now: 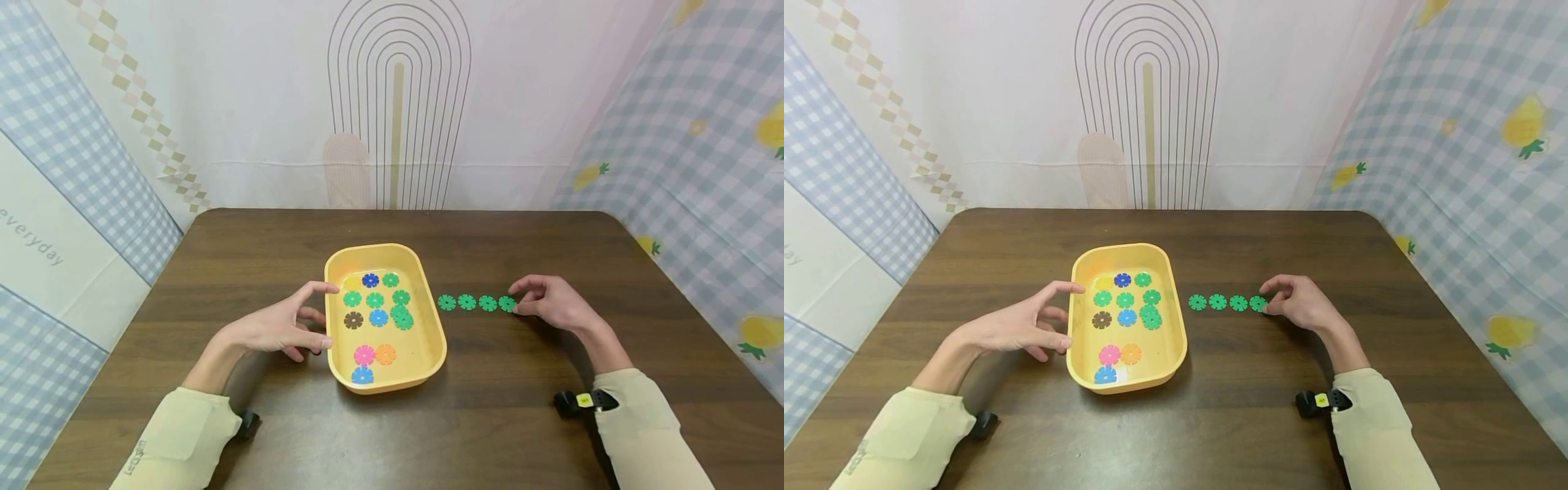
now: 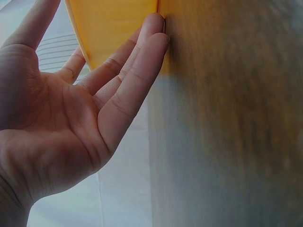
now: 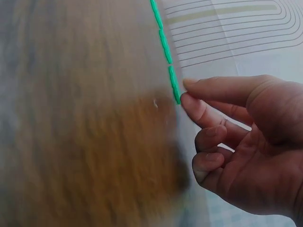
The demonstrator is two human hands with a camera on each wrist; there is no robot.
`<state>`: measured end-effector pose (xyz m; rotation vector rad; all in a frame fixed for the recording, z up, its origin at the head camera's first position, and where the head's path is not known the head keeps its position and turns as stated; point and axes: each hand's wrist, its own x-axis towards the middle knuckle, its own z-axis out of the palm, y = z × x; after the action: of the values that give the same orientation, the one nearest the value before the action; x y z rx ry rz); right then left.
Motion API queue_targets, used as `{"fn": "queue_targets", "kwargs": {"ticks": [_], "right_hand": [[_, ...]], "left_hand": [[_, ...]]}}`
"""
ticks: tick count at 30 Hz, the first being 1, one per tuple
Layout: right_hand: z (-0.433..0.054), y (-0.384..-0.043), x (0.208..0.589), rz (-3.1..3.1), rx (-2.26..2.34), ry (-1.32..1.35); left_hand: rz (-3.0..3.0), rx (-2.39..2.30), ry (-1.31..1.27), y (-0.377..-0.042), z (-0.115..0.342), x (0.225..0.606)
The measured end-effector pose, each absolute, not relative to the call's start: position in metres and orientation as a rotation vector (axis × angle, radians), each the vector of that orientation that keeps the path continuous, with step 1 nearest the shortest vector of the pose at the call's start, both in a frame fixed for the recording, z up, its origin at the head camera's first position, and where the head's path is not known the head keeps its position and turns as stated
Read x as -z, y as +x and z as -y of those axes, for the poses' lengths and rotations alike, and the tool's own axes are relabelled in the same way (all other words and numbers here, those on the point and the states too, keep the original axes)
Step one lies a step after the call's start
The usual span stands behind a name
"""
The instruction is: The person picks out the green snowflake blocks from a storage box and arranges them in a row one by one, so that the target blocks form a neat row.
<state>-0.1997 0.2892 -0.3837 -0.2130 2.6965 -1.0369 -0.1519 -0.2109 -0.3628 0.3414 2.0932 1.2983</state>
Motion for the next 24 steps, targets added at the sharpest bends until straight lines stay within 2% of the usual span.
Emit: {"fn": "queue_targets", "kwargs": {"ticks": [7,16,24], "right_hand": [[-0.277,-0.195,0.363,-2.732,1.077,-0.299],[-0.224,-0.19,0.329,-2.721,1.141,-0.49],[-0.182,-0.186,0.325,-2.585,1.23,-0.613]], "left_hand": [[-2.09,-1.296,0.337,-0.152,0.211,0.362],[-2.089,-1.298,0.332,-0.151,0.211,0.361],[-2.088,-1.301,0.342,-0.152,0.21,0.361]]}}
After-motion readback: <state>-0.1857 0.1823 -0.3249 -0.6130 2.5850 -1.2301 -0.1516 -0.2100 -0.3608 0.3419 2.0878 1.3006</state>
